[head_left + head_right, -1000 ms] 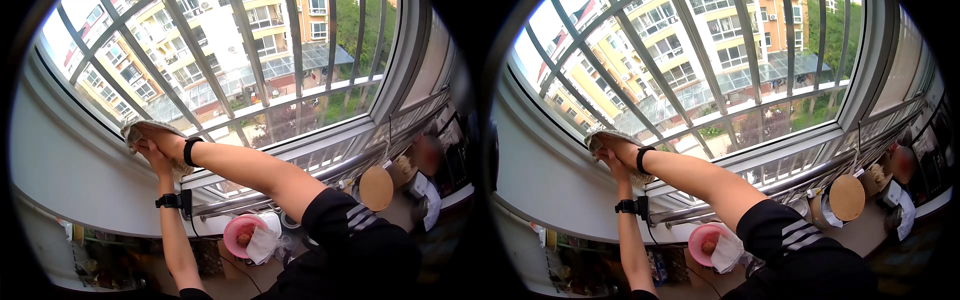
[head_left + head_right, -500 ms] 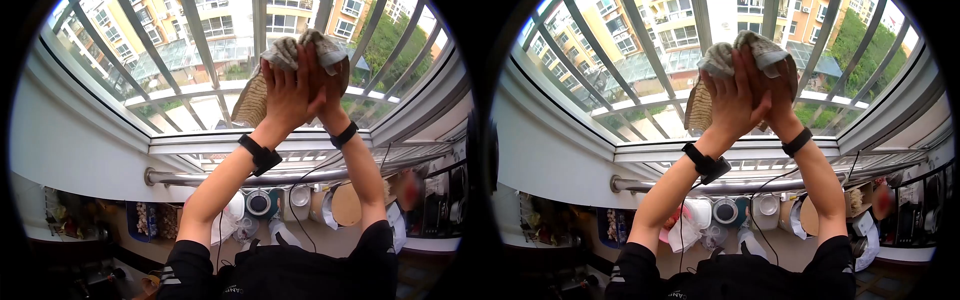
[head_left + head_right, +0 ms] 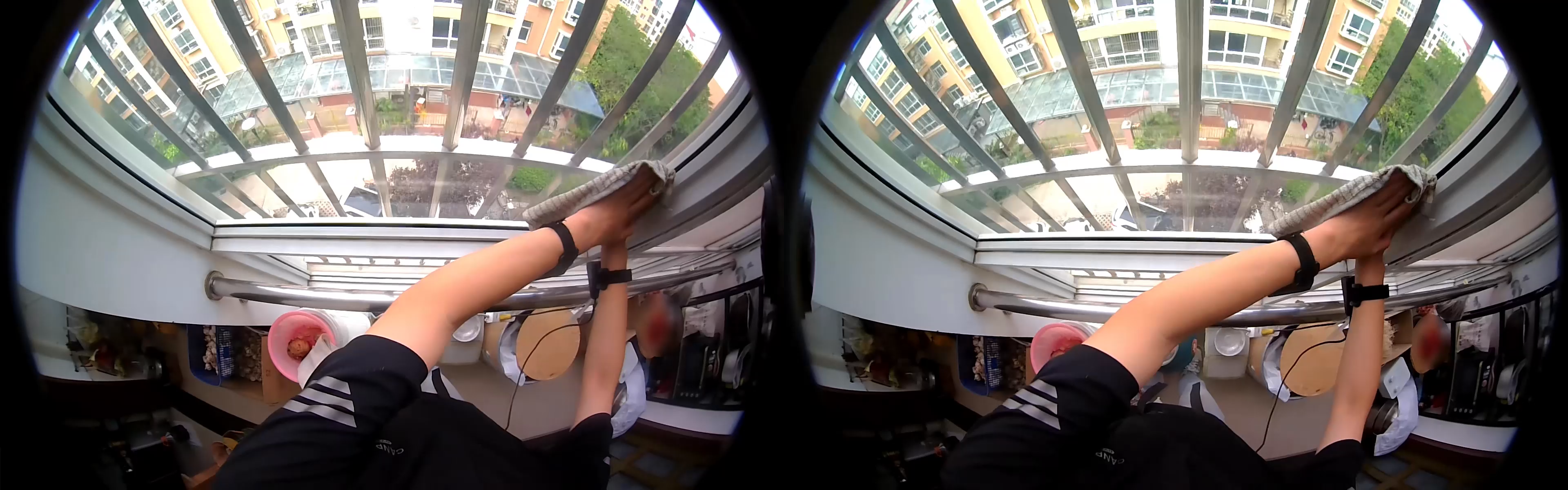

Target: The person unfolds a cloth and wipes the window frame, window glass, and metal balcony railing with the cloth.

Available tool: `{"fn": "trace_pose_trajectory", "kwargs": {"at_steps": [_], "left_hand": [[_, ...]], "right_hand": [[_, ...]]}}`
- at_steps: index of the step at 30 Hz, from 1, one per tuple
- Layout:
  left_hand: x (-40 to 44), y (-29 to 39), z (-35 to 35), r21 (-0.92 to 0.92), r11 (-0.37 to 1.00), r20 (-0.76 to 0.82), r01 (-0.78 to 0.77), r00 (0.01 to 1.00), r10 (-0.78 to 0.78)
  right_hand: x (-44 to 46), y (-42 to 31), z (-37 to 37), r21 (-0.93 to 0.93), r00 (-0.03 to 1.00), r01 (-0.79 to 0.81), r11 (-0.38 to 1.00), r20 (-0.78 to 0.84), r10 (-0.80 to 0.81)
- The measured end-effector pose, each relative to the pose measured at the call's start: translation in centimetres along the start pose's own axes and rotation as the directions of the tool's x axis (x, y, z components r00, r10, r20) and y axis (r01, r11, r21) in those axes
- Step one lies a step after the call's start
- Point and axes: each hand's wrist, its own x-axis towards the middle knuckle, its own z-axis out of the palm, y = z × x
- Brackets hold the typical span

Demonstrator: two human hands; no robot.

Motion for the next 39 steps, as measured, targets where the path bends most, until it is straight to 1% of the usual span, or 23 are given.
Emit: {"fn": "trace_pose_trajectory", "kwargs": {"at_steps": [3, 5, 7, 8, 11, 13, 17, 20, 21, 25, 27, 28, 29, 30, 31, 32, 33, 34, 35, 36, 37, 38, 39], "left_hand": [[-0.5, -0.4, -0.5, -0.022, 0.999, 0.041, -0.023, 0.999, 0.024], [-0.9, -0.7, -0.9, 0.025, 0.998, 0.052, -0.061, 0.997, 0.06], [-1.1, -1.0, -1.3, 0.172, 0.978, 0.079, -0.12, 0.991, 0.108], [-1.4, -0.5, -2.3, 0.281, 0.949, 0.086, -0.141, 0.989, 0.121], [-2.9, -0.5, -4.2, 0.286, 0.951, 0.211, -0.118, 0.976, 0.058], [-3.8, 0.3, -7.3, 0.411, 0.904, 0.175, -0.117, 0.983, 0.047], [-6.8, 1.1, -14.8, 0.406, 0.908, 0.198, -0.102, 0.98, 0.022], [-10.2, 2.2, -21.8, 0.406, 0.912, 0.233, -0.056, 0.971, -0.044], [-11.8, 2.7, -24.1, 0.467, 0.884, 0.218, -0.024, 0.972, -0.088], [-19.1, 4.7, -33.4, 0.65, 0.736, 0.105, 0.187, 0.938, -0.331], [-22.5, 5.4, -38.1, 0.671, 0.672, -0.024, 0.313, 0.915, -0.402], [-24.4, 5.6, -40.3, 0.689, 0.616, -0.112, 0.382, 0.896, -0.43], [-26.3, 5.7, -42.5, 0.698, 0.56, -0.199, 0.447, 0.872, -0.448], [-28.2, 5.6, -44.9, 0.689, 0.556, -0.28, 0.464, 0.879, -0.387], [-30.6, 5.5, -47.0, 0.607, 0.524, -0.355, 0.598, 0.794, -0.494], [-32.2, 5.7, -49.4, 0.57, 0.534, -0.421, 0.625, 0.78, -0.463], [-33.7, 5.8, -51.6, 0.531, 0.546, -0.485, 0.648, 0.76, -0.431], [-35.1, 6.0, -53.5, 0.455, 0.527, -0.547, 0.718, 0.692, -0.47], [-36.5, 6.2, -55.4, 0.375, 0.504, -0.602, 0.778, 0.618, -0.507], [-37.9, 6.3, -57.1, 0.308, 0.448, -0.649, 0.839, 0.53, -0.546], [-39.1, 6.4, -58.5, 0.31, 0.383, -0.685, 0.87, 0.483, -0.546], [-39.8, 7.0, -59.4, 0.263, 0.361, -0.688, 0.894, 0.437, -0.58], [-40.2, 7.5, -60.2, 0.219, 0.345, -0.687, 0.913, 0.395, -0.61]], "right_hand": [[-1.0, -0.2, 0.2, -0.001, 1.0, -0.022, 1.0, 0.011, 0.022], [-1.9, -1.2, 0.6, -0.007, 0.999, -0.027, 1.0, 0.02, 0.027], [-2.8, -2.8, 1.0, -0.01, 1.0, -0.016, 1.0, 0.026, 0.017], [-3.3, -3.7, 1.2, -0.011, 1.0, -0.011, 1.0, 0.028, 0.011], [-4.8, -7.1, 1.6, -0.005, 0.999, 0.012, 1.0, 0.04, -0.012], [-5.8, -10.4, 2.3, 0.002, 0.999, 0.029, 1.0, 0.038, -0.029], [-7.2, -18.4, 4.2, 0.046, 0.993, 0.109, 0.993, 0.05, -0.111], [-8.9, -25.2, 5.6, 0.089, 0.977, 0.196, 0.977, 0.073, -0.202], [-9.5, -27.6, 6.0, 0.11, 0.969, 0.221, 0.969, 0.086, -0.231], [-11.6, -38.5, 7.7, 0.217, 0.905, 0.379, 0.899, 0.113, -0.409], [-12.5, -44.7, 8.4, 0.286, 0.85, 0.468, 0.836, 0.113, -0.514], [-12.9, -48.0, 8.8, 0.349, 0.819, 0.501, 0.792, 0.103, -0.564], [-13.2, -51.4, 8.7, 0.509, 0.81, 0.452, 0.733, 0.11, -0.576], [-12.9, -54.9, 8.5, 0.655, 0.799, 0.487, 0.578, -0.068, -0.597], [-13.6, -57.7, 9.3, 0.734, 0.755, 0.393, 0.554, 0.087, -0.65], [-13.9, -60.5, 9.2, 0.672, 0.626, 0.446, 0.591, 0.238, -0.743], [-14.7, -63.5, 10.5, 0.618, 0.616, 0.567, 0.544, 0.121, -0.779], [-15.6, -66.4, 11.9, 0.539, 0.597, 0.676, 0.503, 0.002, -0.803], [-16.0, -68.7, 12.7, 0.498, 0.508, 0.744, 0.445, 0.01, -0.861], [-16.4, -70.9, 13.3, 0.485, 0.424, 0.79, 0.376, 0.013, -0.906], [-16.7, -72.9, 13.8, 0.468, 0.338, 0.829, 0.306, 0.015, -0.941], [-17.2, -74.4, 14.1, 0.497, 0.36, 0.812, 0.308, -0.01, -0.933], [-17.7, -75.6, 14.2, 0.516, 0.374, 0.79, 0.331, 0.022, -0.927]]}}
